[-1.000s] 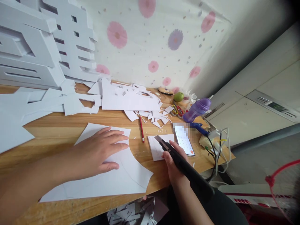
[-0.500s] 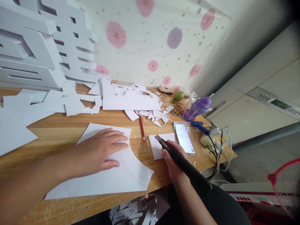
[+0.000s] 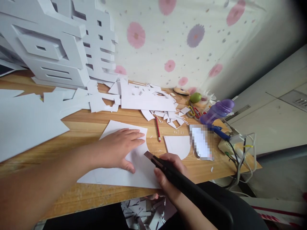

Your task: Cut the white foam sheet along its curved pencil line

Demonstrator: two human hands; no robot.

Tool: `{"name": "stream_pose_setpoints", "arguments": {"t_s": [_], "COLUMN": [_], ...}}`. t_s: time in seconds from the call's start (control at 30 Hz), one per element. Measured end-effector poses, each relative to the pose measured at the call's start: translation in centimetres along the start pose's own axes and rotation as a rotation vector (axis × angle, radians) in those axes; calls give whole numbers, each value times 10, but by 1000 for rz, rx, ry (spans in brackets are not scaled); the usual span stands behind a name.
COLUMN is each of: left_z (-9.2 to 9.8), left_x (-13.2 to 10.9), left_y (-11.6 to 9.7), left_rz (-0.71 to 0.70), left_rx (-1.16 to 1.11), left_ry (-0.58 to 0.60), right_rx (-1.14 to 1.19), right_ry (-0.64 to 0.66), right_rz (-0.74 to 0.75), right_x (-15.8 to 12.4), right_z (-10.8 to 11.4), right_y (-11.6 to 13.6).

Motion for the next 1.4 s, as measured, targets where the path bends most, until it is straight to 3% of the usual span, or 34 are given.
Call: {"name": "stream_pose_setpoints", "arguments": {"t_s": [0.53,0.93,1.1,1.4], "left_z": [6,2,2,1], "left_x": [2,1,2,1], "left_y": [-8,2,2,4], "left_rz": [-33,-38,-11,10], "left_rx": [-19,4,-11,-16], "left_ry": [-27,-74,-42,-6], "right_rx": [-28,93,67,64], "right_ry": [136,99,177,197], "right_rz": [-44,-170,-160,-111], "right_x": [6,9,10,8], "right_z": [-31,-31,-31,-29], "right_y": [1,-6,3,8]}}
Point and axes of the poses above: each hand's wrist, its own x-axis towards the middle knuckle, its own z-axis out of the back of the hand, y = z × x, the point moved 9 cm from there along x, towards the middle knuckle, and after that the axes turned 10 degrees about -z, right-handed, at the moved point
